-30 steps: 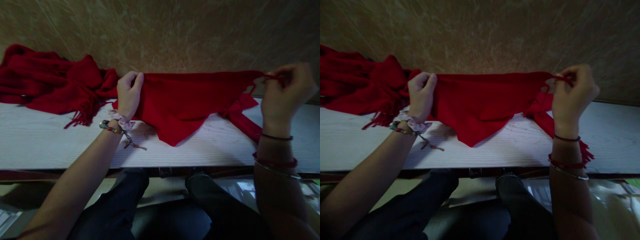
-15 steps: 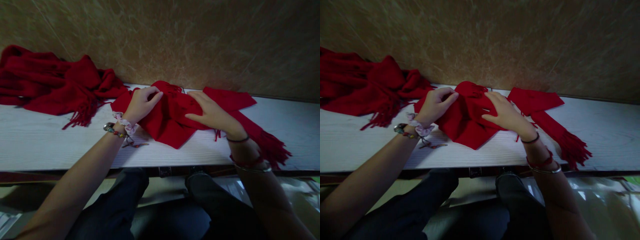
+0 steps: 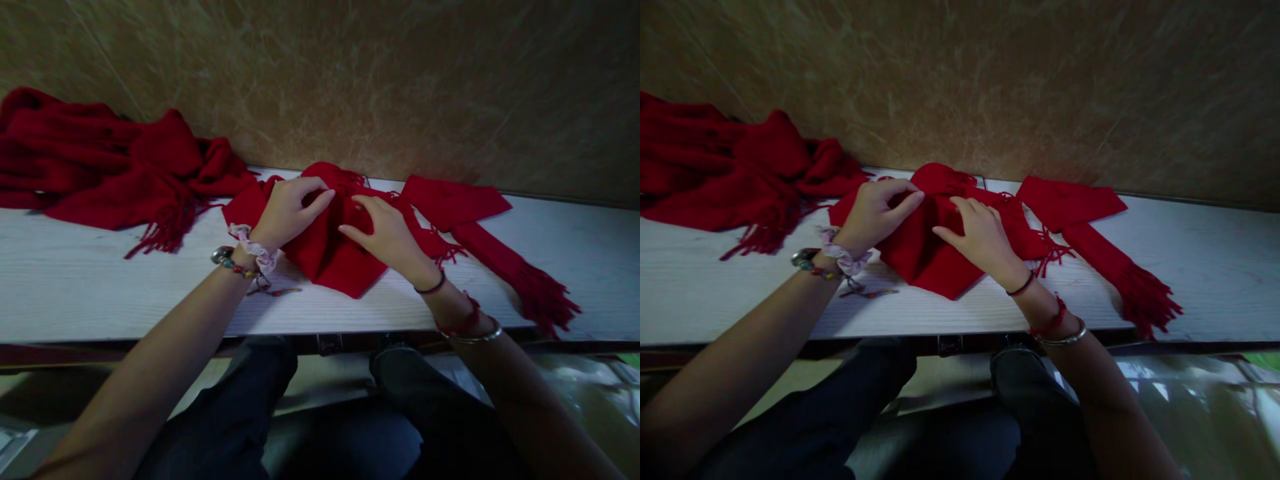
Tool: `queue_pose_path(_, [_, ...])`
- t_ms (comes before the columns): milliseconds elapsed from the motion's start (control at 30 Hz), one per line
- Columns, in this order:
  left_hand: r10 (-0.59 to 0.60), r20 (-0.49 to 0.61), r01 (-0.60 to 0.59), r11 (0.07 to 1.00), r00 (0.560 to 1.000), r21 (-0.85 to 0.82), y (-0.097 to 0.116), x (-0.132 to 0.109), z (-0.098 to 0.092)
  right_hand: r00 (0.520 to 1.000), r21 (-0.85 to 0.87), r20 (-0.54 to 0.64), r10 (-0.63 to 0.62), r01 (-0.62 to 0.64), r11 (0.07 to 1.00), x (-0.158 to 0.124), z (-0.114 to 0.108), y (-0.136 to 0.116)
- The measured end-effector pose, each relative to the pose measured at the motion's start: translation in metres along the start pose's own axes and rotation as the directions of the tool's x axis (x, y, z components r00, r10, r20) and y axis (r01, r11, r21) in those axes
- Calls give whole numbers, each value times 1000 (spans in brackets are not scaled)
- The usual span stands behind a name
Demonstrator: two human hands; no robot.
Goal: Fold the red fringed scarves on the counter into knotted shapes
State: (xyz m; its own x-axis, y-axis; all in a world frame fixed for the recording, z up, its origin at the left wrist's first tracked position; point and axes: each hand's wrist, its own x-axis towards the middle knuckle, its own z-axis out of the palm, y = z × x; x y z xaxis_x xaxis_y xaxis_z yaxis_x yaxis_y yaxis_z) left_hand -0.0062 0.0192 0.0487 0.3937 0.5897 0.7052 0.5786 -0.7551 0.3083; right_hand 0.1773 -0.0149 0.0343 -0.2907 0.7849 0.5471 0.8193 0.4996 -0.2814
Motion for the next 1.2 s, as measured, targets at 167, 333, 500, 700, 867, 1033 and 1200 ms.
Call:
queue_pose_path(167, [-9, 14, 9, 1000, 1000, 24, -2, -1, 1, 996, -127, -57, 71, -78, 989, 4, -2, 4])
queue_pose_path(333, [-53, 15, 53, 999, 999, 10, -5, 0, -1, 989, -18, -121, 85, -88, 996, 8, -36, 31])
queue_pose_path(500, [-6, 115, 7, 1000, 993, -14, -7, 0, 2, 968, -133, -126, 219, -235, 963, -2, -56, 66])
queue_pose_path(700, [116, 162, -121, 992, 980, 23, -5, -1, 10, 997, -165, 76, -13, 25, 986, -9, -36, 39])
queue_pose_path(867, [164, 88, -164, 986, 982, -8, -3, -2, 11, 995, -102, 82, -61, 70, 992, -2, -23, 14])
queue_pose_path(1033, [196, 63, -195, 980, 979, -27, -1, -1, 9, 998, -19, 35, -60, 61, 998, 0, -23, 19])
queue_pose_path(1200, [202, 97, -200, 979, 975, -29, -2, -2, 11, 991, -14, 95, -98, 100, 995, -2, -23, 17])
